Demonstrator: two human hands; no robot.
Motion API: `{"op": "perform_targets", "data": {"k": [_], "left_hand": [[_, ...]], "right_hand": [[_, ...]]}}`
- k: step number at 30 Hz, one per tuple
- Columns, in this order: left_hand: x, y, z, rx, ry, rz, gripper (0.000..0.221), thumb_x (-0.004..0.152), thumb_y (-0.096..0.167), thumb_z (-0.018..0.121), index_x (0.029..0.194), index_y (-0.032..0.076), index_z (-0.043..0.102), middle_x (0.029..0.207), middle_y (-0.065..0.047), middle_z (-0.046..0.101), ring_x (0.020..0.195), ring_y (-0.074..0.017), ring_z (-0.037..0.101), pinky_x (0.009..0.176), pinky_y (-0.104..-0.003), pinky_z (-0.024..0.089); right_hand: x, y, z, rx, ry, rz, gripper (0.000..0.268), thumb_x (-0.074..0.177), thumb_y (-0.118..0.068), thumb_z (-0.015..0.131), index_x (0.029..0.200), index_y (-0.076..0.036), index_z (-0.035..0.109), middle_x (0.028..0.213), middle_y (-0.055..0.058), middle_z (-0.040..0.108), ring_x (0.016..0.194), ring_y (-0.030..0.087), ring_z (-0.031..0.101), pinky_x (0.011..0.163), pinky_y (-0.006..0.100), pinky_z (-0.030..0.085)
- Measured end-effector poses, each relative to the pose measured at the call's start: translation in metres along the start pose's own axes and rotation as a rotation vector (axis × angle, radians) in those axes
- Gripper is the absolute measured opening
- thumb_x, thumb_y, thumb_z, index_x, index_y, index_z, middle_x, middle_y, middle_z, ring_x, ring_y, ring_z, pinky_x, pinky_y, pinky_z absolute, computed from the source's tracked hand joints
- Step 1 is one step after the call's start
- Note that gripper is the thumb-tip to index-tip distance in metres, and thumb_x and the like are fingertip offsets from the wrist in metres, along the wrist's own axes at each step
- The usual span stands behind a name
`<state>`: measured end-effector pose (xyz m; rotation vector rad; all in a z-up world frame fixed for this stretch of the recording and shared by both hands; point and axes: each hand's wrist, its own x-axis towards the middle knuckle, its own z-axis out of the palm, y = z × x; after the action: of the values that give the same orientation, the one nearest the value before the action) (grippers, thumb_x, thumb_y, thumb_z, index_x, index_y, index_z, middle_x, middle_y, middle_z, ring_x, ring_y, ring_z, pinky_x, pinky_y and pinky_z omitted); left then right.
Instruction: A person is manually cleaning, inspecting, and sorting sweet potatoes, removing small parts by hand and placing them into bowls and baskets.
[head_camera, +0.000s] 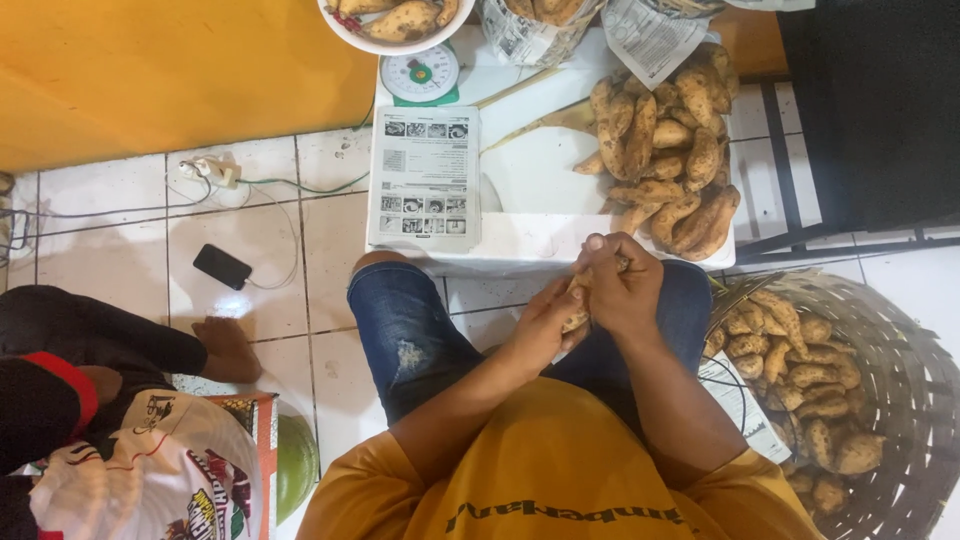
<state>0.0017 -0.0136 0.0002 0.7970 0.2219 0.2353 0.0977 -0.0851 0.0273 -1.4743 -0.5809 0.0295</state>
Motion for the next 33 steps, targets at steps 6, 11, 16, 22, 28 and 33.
{"op": "perform_targets", "data": {"k": [6, 11, 16, 22, 28, 33], "left_hand": [[0.004, -0.031, -0.017, 0.091, 0.023, 0.022, 0.024, 0.109, 0.026, 0.055, 0.113, 0.003, 0.051, 0.065, -0.002, 0.042, 0.040, -0.0094, 0.043, 0.038, -0.021, 0.035], [-0.001, 0.000, -0.004, 0.113, 0.029, -0.062, 0.030, 0.110, 0.038, 0.050, 0.103, 0.009, 0.052, 0.059, -0.002, 0.043, 0.038, -0.0085, 0.040, 0.036, -0.020, 0.033], [0.000, 0.011, -0.003, 0.007, 0.028, -0.128, 0.033, 0.110, 0.044, 0.047, 0.099, 0.013, 0.051, 0.057, -0.002, 0.043, 0.036, -0.0083, 0.038, 0.033, -0.020, 0.028], [0.006, -0.008, -0.014, 0.124, 0.042, -0.007, 0.025, 0.107, 0.033, 0.056, 0.098, 0.010, 0.056, 0.061, -0.004, 0.048, 0.040, -0.0128, 0.051, 0.036, -0.023, 0.039], [0.005, -0.007, -0.011, 0.193, 0.062, 0.012, 0.031, 0.108, 0.036, 0.056, 0.096, 0.007, 0.057, 0.057, -0.003, 0.045, 0.038, -0.0118, 0.046, 0.039, -0.023, 0.036], [0.002, 0.011, 0.000, 0.156, 0.038, -0.019, 0.048, 0.114, 0.045, 0.037, 0.088, 0.009, 0.057, 0.055, -0.005, 0.050, 0.038, -0.0115, 0.048, 0.038, -0.023, 0.038]], "right_hand": [[0.000, -0.008, 0.002, -0.031, 0.065, 0.045, 0.034, 0.106, -0.011, 0.067, 0.073, -0.005, 0.064, 0.063, 0.011, 0.069, 0.063, 0.012, 0.065, 0.064, 0.025, 0.049], [-0.004, -0.013, 0.006, 0.055, 0.041, 0.117, 0.025, 0.104, -0.015, 0.069, 0.083, -0.004, 0.063, 0.068, 0.011, 0.070, 0.068, 0.011, 0.065, 0.067, 0.026, 0.050], [-0.014, 0.000, 0.008, 0.154, -0.011, 0.172, 0.016, 0.097, -0.013, 0.072, 0.094, -0.001, 0.063, 0.070, 0.011, 0.070, 0.068, 0.012, 0.068, 0.065, 0.027, 0.054], [-0.012, -0.004, 0.009, 0.096, 0.023, 0.120, 0.017, 0.101, -0.012, 0.070, 0.095, 0.001, 0.061, 0.070, 0.015, 0.069, 0.070, 0.017, 0.070, 0.067, 0.030, 0.055], [-0.009, 0.002, 0.004, 0.181, 0.076, 0.195, 0.013, 0.101, -0.010, 0.068, 0.098, -0.001, 0.058, 0.075, 0.015, 0.071, 0.068, 0.017, 0.073, 0.061, 0.026, 0.056], [-0.012, 0.008, 0.007, 0.433, -0.046, 0.337, 0.018, 0.097, -0.020, 0.069, 0.101, -0.005, 0.058, 0.088, 0.017, 0.076, 0.049, 0.014, 0.069, 0.035, 0.025, 0.052]]}}
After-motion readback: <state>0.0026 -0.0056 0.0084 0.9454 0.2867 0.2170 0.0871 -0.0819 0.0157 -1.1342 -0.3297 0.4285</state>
